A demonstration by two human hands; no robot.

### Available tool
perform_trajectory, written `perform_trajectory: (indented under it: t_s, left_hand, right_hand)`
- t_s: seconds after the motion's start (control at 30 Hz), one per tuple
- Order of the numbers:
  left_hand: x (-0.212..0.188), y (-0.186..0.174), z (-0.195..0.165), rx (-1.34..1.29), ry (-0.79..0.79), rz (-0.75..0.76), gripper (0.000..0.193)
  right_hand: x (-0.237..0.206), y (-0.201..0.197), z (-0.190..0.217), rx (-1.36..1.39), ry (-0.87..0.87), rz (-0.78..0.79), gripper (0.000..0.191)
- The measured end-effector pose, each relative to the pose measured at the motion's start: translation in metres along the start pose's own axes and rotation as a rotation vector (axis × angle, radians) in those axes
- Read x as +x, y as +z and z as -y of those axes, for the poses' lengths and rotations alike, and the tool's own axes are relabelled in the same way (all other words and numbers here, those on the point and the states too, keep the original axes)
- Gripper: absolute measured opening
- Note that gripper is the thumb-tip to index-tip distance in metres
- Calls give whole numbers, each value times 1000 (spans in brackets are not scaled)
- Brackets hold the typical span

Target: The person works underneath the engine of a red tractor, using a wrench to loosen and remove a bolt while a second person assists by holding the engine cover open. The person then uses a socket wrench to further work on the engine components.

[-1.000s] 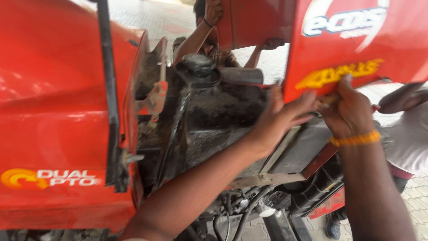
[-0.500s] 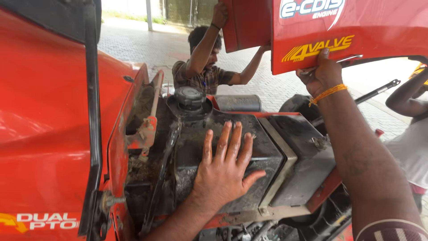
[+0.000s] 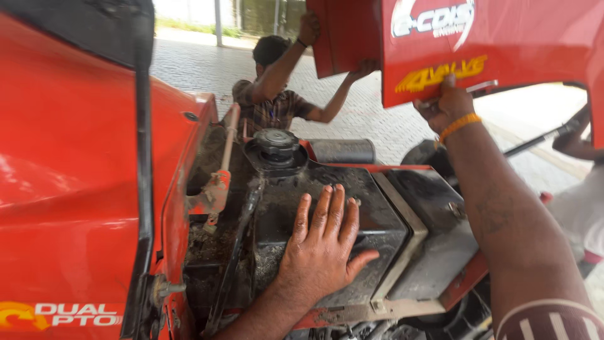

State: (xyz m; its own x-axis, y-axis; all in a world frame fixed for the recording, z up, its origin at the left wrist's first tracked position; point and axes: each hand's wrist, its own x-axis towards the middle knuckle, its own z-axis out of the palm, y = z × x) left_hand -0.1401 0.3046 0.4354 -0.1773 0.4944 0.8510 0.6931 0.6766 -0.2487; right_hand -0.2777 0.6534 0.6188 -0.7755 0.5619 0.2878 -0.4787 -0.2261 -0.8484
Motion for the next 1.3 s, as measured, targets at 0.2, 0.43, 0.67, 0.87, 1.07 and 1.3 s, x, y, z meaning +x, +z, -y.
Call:
perform_trajectory:
  t_s: [0.2, 0.43, 0.67, 0.87, 1.07, 1.3]
  left_hand:
    - [2, -3, 3, 28, 1, 20, 85]
    - [2, -4, 0, 18, -4, 25, 85]
    - [0, -2, -1, 68, -17, 10, 86]
    - [-3, 1, -1, 73, -3, 13, 85]
    - [-2, -1, 0, 77, -1, 15, 84]
    - [-2, -4, -1, 68, 0, 11, 84]
  right_hand:
    - [7, 0, -15, -23, 105, 1, 42]
    - [11, -3, -4, -31, 106, 3, 45]
    - [15, 1, -24, 8, 146, 6, 40]
    - [19, -6, -31, -29, 141, 36, 44]
    - [19, -4, -39, -91, 205, -8, 44]
    - [8, 2, -44, -139, 220, 125, 46]
